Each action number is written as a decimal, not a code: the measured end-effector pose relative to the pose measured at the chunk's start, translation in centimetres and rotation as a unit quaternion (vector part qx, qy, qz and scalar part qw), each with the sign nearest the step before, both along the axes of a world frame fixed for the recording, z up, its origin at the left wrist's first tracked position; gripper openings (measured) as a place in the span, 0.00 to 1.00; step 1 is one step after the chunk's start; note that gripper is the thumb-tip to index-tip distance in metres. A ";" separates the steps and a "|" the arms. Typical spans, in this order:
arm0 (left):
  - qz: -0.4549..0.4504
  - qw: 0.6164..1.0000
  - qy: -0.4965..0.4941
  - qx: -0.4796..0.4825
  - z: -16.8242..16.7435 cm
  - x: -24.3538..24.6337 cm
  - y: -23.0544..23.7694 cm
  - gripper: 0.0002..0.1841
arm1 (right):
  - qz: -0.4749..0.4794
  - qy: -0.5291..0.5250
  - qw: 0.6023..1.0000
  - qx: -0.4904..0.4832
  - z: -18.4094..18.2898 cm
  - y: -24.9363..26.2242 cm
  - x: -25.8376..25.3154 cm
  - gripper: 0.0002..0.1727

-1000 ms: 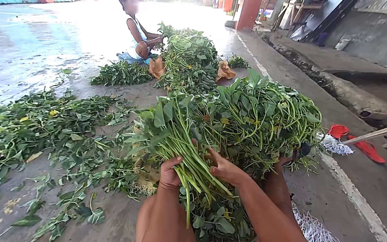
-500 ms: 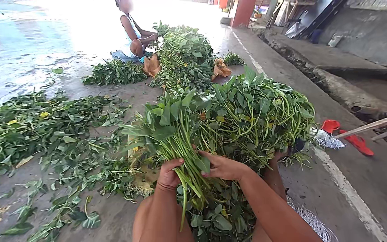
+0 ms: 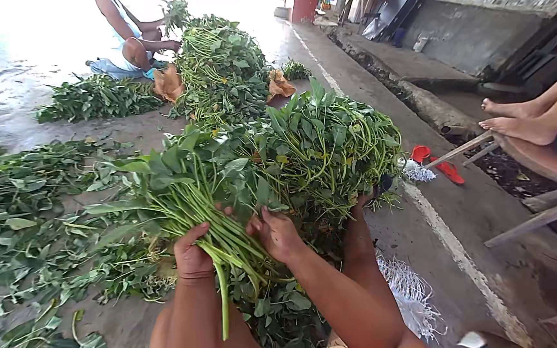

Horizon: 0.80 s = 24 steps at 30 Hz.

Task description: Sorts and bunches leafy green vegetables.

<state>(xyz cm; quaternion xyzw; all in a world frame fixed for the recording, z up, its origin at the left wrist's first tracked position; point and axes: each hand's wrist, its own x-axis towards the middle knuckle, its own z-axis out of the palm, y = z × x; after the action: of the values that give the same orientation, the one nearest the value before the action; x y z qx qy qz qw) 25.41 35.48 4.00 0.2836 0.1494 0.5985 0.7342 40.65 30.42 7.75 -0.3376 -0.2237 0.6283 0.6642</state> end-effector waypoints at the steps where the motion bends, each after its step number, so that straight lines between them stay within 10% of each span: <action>1: 0.035 0.999 0.001 -0.010 0.0 -0.3 0.0 0.11 | 0.016 -0.047 0.999 0.013 -1.0 -0.6 0.3 0.16; 3: 0.106 0.994 0.007 -0.030 0.3 -1.3 0.2 0.15 | 0.062 -0.257 0.964 -0.034 -4.1 -3.1 2.3 0.10; 8: 0.151 0.985 0.073 -0.047 1.5 -3.2 0.3 0.15 | 0.355 -0.635 0.632 -0.266 -14.1 -8.9 11.6 0.36; 14: 0.145 0.978 0.150 -0.005 1.8 0.5 -2.1 0.25 | 0.122 -0.622 0.773 -0.031 1.1 -5.5 8.2 0.66; 19: 0.158 0.976 0.136 0.060 5.2 3.5 -5.5 0.22 | 0.272 -0.700 0.657 0.058 8.1 -1.4 1.2 0.78; 24: 0.205 0.955 0.082 0.198 6.1 -0.7 -9.7 0.20 | 0.235 -0.677 0.662 0.218 9.1 -2.3 -2.4 0.56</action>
<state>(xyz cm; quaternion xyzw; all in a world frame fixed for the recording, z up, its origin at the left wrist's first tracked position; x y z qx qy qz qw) 24.71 25.78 10.12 0.4346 0.1424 0.7283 0.5104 38.24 28.15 16.86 -0.4518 -0.8143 0.2947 0.2142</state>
